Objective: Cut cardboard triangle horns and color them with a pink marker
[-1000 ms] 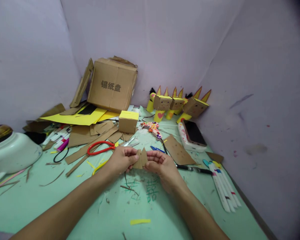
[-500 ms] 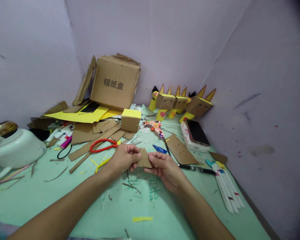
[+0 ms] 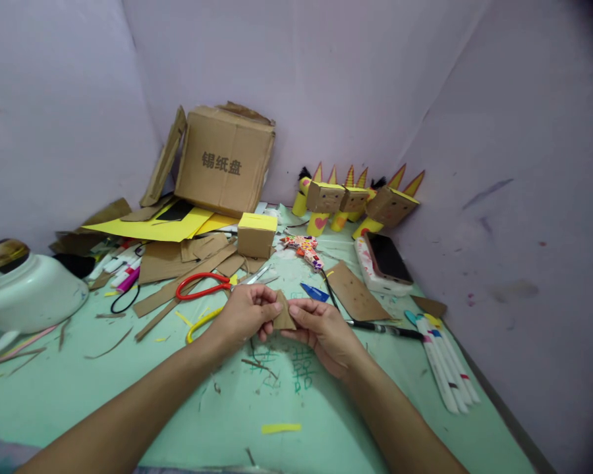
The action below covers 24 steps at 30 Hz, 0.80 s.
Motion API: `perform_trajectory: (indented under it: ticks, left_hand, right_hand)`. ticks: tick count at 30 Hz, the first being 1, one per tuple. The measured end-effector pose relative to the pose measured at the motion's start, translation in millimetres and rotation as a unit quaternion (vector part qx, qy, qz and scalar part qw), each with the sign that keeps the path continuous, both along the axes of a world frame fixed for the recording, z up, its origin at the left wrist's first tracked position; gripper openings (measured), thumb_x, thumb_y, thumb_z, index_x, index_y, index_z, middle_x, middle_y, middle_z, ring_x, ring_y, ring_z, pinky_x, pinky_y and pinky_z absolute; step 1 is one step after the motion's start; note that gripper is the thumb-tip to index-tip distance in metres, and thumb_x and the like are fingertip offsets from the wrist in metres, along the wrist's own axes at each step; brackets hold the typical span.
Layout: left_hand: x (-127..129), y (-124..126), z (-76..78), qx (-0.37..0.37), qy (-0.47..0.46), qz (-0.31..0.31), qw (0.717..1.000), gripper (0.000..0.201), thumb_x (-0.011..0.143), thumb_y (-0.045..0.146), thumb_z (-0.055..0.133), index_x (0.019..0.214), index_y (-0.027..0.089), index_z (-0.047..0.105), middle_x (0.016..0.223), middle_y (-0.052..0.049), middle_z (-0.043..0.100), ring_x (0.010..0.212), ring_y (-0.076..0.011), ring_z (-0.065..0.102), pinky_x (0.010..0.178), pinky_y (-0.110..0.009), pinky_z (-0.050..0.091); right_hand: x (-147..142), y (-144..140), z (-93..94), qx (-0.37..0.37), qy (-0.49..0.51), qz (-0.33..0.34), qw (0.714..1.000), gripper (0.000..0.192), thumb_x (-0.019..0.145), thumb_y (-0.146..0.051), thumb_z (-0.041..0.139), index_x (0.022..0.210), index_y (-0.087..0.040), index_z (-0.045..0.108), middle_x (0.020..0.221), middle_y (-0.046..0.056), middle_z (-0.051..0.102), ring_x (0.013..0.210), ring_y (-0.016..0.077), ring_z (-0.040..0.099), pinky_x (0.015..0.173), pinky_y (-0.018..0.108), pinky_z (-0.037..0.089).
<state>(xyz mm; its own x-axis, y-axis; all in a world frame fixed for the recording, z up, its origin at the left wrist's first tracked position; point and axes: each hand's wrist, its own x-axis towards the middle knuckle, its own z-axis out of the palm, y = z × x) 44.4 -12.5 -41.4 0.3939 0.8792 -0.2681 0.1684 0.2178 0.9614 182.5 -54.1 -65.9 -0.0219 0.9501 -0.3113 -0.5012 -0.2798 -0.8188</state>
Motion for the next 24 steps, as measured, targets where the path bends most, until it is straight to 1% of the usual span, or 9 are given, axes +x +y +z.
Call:
perform_trajectory:
  ticks: [4, 7, 10, 14, 19, 21, 24]
  left_hand:
    - [-0.3, 1.2, -1.7, -0.005, 0.003, 0.004, 1.0, 0.011, 0.067, 0.017, 0.056, 0.061, 0.016, 0.048, 0.035, 0.006, 0.049, 0.028, -0.0063, 0.042, 0.031, -0.014, 0.033]
    - [0.1, 1.4, -2.6, -0.008, -0.002, 0.004, 1.0, 0.012, 0.065, 0.016, 0.058, 0.059, 0.016, 0.047, 0.034, 0.006, 0.049, 0.027, -0.0062, 0.041, 0.03, -0.015, 0.032]
    - [1.5, -0.3, -3.3, -0.013, -0.022, -0.005, 1.0, 0.014, 0.063, 0.017, 0.059, 0.058, 0.016, 0.046, 0.033, 0.006, 0.048, 0.027, -0.0061, 0.04, 0.029, -0.015, 0.032]
    - [4.0, -2.6, -5.5, -0.025, -0.059, -0.017, 0.998, 0.015, 0.06, 0.022, 0.062, 0.065, 0.016, 0.049, 0.037, 0.006, 0.05, 0.03, -0.0066, 0.043, 0.031, -0.017, 0.036]
    - [4.4, -2.3, -7.5, -0.041, -0.089, -0.026, 0.995, 0.025, 0.05, 0.019, 0.065, 0.072, 0.014, 0.053, 0.045, 0.007, 0.051, 0.034, -0.0077, 0.046, 0.032, -0.019, 0.038]
    - [3.4, -1.8, -7.9, -0.044, -0.097, -0.028, 0.994, 0.026, 0.051, 0.02, 0.066, 0.074, 0.013, 0.055, 0.046, 0.006, 0.051, 0.035, -0.0079, 0.046, 0.033, -0.019, 0.038]
    - [1.8, -1.5, -8.9, -0.048, -0.106, -0.03, 0.993, 0.024, 0.057, 0.025, 0.064, 0.076, 0.011, 0.058, 0.042, 0.004, 0.051, 0.037, -0.0082, 0.046, 0.035, -0.018, 0.038]
  right_hand:
    - [-1.4, -1.0, 0.0, -0.003, -0.006, 0.006, 1.0, 0.028, 0.053, -0.028, 0.081, 0.071, -0.011, 0.067, 0.064, 0.001, 0.068, 0.06, 0.0128, 0.065, 0.061, 0.025, 0.054]
    - [-2.4, -1.6, -2.0, 0.01, -0.027, 0.007, 1.0, 0.032, 0.051, -0.026, 0.082, 0.074, -0.011, 0.067, 0.064, 0.002, 0.069, 0.059, 0.0135, 0.065, 0.062, 0.027, 0.053]
    - [-2.7, -1.4, -3.8, 0.018, -0.055, -0.005, 0.998, 0.032, 0.048, -0.023, 0.083, 0.073, -0.011, 0.067, 0.06, 0.001, 0.069, 0.054, 0.013, 0.063, 0.058, 0.027, 0.053]
    - [-0.2, 0.2, -3.0, 0.009, -0.039, -0.027, 0.999, 0.027, 0.048, -0.02, 0.082, 0.069, -0.011, 0.068, 0.057, 0.002, 0.069, 0.05, 0.0119, 0.062, 0.052, 0.024, 0.051]
    - [3.5, 0.5, -1.3, -0.022, -0.032, -0.054, 0.998, 0.027, 0.047, -0.019, 0.081, 0.07, -0.012, 0.07, 0.058, 0.002, 0.069, 0.05, 0.012, 0.062, 0.05, 0.022, 0.051]
    - [4.0, 0.2, -1.1, -0.038, -0.044, -0.063, 0.996, 0.027, 0.048, -0.02, 0.081, 0.071, -0.012, 0.07, 0.058, 0.001, 0.069, 0.049, 0.011, 0.061, 0.049, 0.021, 0.05]
    - [3.7, -0.4, -1.1, -0.046, -0.055, -0.064, 0.995, 0.028, 0.048, -0.022, 0.081, 0.072, -0.012, 0.07, 0.058, 0.001, 0.069, 0.047, 0.0099, 0.059, 0.043, 0.019, 0.046]
